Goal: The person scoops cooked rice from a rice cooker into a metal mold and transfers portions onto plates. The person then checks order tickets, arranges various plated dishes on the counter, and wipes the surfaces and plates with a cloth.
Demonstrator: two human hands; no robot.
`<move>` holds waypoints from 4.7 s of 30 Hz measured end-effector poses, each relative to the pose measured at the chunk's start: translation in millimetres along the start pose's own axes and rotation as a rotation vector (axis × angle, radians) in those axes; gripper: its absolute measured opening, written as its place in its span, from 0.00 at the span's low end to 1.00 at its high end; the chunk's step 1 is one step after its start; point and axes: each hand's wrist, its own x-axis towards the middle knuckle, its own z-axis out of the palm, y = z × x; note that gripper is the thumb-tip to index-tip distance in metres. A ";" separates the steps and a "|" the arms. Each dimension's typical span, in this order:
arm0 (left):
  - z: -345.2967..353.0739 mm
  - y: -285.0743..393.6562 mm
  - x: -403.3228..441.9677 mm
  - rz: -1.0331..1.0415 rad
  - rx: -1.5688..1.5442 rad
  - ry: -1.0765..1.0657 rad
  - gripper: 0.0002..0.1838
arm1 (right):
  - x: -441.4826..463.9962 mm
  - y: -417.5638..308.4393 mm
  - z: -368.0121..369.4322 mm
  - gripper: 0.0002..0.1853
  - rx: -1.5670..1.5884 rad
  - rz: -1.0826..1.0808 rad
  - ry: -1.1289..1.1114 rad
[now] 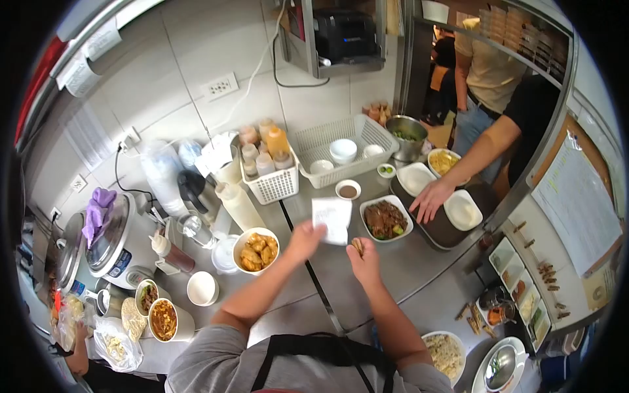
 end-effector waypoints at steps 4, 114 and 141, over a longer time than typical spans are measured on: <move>-106.0 106.7 112.3 0.395 0.417 0.391 0.16 | -2.6 12.7 -11.3 0.13 -0.025 0.031 -0.085; 88.0 -8.6 -28.4 0.056 0.471 -0.764 0.27 | -604.0 -12.5 -436.1 0.18 -1.227 0.834 0.168; 53.5 -72.0 -2.7 -0.358 -0.677 -0.274 0.43 | 19.0 98.3 -86.1 0.20 -0.240 0.667 -0.460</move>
